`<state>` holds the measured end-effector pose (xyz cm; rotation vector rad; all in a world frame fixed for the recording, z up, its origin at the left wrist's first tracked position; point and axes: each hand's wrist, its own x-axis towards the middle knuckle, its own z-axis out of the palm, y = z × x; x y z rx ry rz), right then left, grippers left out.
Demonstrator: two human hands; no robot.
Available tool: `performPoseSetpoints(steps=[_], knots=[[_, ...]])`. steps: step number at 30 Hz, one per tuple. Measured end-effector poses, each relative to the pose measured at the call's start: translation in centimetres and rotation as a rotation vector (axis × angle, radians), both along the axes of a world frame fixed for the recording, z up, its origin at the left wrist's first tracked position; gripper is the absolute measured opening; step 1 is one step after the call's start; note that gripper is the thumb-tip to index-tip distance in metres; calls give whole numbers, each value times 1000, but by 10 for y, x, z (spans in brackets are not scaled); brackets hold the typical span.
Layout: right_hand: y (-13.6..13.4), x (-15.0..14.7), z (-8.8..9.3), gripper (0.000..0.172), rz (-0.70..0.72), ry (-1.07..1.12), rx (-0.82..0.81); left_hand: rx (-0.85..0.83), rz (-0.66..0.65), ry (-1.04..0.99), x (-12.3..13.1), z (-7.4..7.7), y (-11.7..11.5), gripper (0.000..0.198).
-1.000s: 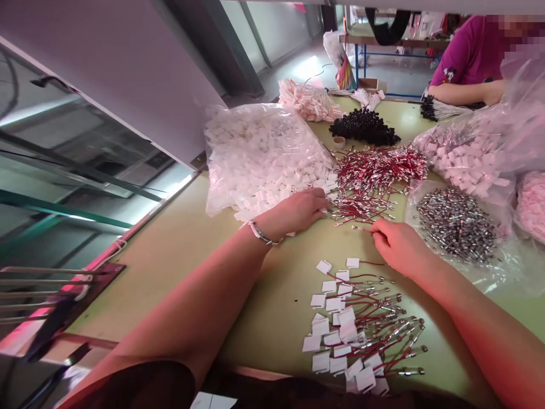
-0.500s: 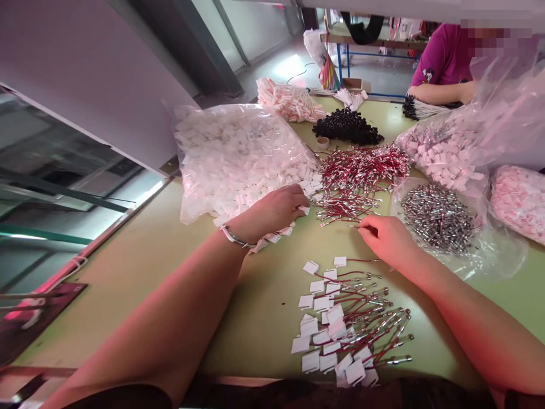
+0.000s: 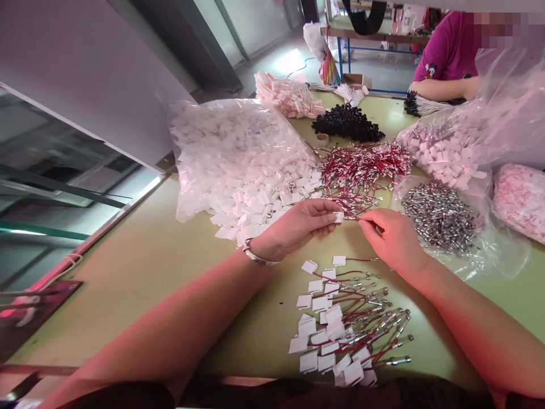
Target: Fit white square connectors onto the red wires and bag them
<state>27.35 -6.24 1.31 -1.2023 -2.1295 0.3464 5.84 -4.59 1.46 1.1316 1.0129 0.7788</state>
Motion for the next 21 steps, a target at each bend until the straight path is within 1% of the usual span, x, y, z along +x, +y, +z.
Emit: performPoseSetpoints(steps=[4,7,9,13,16,21], knots=[[0,0,-2,18,21,-94,27,-170,14,-164,6,-3,-3,12],[1,0,-5,21,31,-176,77,-227,46,-225,5,-4,-2,11],[0,1,-6,23,33,-223,121,-249,42,-242,3,-5,-1,10],[-1,1,-6,32,23,-336,174,-255,9,-229,1,-8,1,6],[-2,1,-5,33,27,-371,196,-250,-12,-206,1,-8,1,8],[-5,0,-4,35,23,-486,367,-224,24,-108,6,-8,-3,9]])
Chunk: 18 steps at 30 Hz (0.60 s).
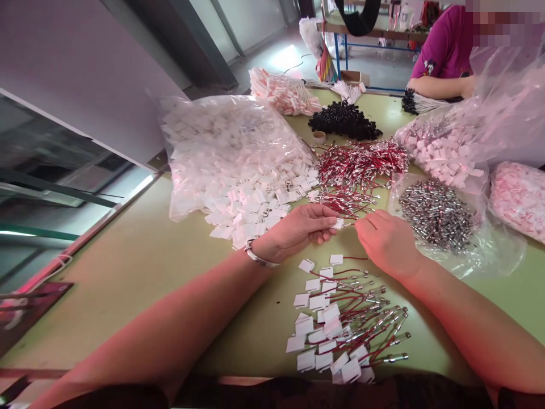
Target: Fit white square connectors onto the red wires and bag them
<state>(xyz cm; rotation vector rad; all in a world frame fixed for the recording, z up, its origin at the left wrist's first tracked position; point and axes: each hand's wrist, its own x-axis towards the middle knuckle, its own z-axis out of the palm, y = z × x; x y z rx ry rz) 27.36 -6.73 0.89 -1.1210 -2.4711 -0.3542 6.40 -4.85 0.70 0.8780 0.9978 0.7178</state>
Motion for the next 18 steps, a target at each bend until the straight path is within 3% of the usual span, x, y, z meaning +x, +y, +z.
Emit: performPoseSetpoints(steps=[3,8,14,18], knots=[[-1,0,-3,32,-14,-17,47,2,26,29,5,-1,-4,7],[-3,-4,-8,31,-38,16,-10,-16,26,-23,9,-4,-7,9],[-3,-4,-13,25,69,107,-301,1,-61,-17,8,-13,-7,11],[-1,-3,-17,25,146,21,-414,76,-165,107,8,-17,-10,10]])
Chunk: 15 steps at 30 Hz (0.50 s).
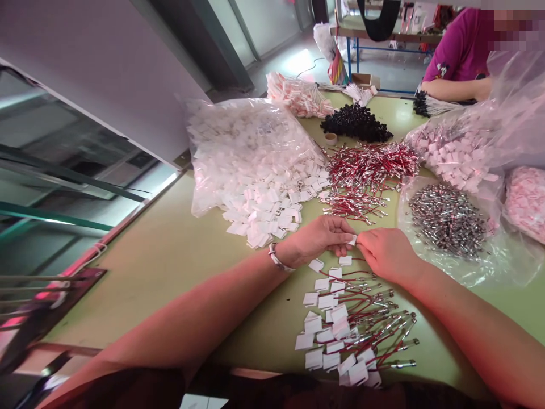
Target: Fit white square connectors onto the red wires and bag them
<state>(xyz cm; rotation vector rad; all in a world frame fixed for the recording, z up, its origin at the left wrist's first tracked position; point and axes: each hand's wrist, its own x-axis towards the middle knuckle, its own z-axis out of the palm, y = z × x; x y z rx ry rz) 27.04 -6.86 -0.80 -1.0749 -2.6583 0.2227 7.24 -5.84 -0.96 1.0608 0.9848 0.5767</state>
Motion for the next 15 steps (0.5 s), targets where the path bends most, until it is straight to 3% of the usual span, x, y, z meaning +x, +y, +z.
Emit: performPoseSetpoints(steps=[3,5,7,8,10,13,15], knots=[[0,-2,0,24,-16,-119,-55,179,-107,246,-1,9,-1,10],[-2,-4,1,21,-47,-136,-102,446,-180,486,-8,19,4,16],[-6,-9,2,18,-67,-80,-153,788,-145,710,-21,26,14,24],[-10,-12,3,16,-67,-43,-180,923,-54,801,-29,28,21,25],[-17,-19,6,15,-35,12,-237,1070,97,959,-45,23,37,33],[-23,-23,18,23,9,50,-314,1152,-41,1057,-60,5,58,33],[-16,-15,33,30,-56,4,-358,1177,-69,1098,-63,-7,65,31]])
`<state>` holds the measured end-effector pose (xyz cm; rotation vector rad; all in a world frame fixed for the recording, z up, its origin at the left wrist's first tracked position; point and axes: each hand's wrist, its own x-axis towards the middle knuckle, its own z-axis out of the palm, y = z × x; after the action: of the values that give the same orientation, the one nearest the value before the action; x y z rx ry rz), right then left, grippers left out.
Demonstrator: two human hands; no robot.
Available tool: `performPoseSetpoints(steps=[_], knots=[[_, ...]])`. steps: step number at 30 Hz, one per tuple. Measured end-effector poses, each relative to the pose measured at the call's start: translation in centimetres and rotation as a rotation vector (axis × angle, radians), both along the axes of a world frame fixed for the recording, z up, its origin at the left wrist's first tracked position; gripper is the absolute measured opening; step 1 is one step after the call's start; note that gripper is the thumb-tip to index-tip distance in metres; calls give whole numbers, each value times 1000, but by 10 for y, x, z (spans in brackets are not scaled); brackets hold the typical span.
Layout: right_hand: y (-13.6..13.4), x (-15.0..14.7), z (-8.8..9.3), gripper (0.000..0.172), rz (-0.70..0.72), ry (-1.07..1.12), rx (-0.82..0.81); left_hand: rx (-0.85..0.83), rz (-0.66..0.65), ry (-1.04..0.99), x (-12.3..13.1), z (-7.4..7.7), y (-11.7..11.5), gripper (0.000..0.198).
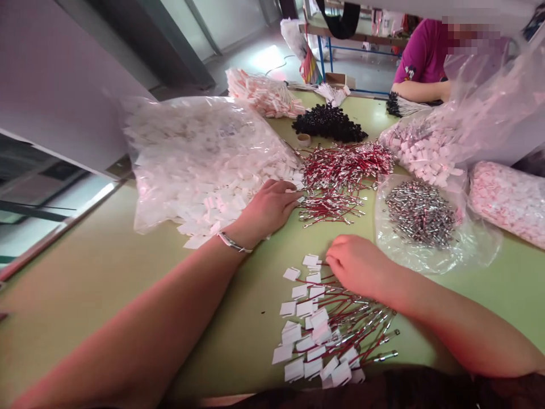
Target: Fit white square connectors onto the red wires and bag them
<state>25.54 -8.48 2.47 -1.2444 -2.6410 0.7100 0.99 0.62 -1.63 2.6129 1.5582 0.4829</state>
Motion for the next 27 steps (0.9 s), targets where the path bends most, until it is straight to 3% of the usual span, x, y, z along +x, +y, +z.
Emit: performPoseSetpoints(steps=[2,4,7,11,16,23,27], knots=[[14,17,15,31,-137,-208,-31,15,12,-3,1,-6,2,29],[31,38,26,28,-294,-366,53,11,27,-40,3,-8,1,26],[50,61,29,20,-408,-458,139,-7,53,-98,5,-4,1,22],[58,72,24,18,-432,-637,111,-4,149,-247,3,6,-2,21],[59,74,22,19,-443,-729,63,-196,356,-585,10,23,-13,28],[65,70,11,13,-371,-681,29,-627,256,-979,39,32,-40,34],[66,78,13,17,-348,-679,53,-751,211,-1001,48,30,-49,35]])
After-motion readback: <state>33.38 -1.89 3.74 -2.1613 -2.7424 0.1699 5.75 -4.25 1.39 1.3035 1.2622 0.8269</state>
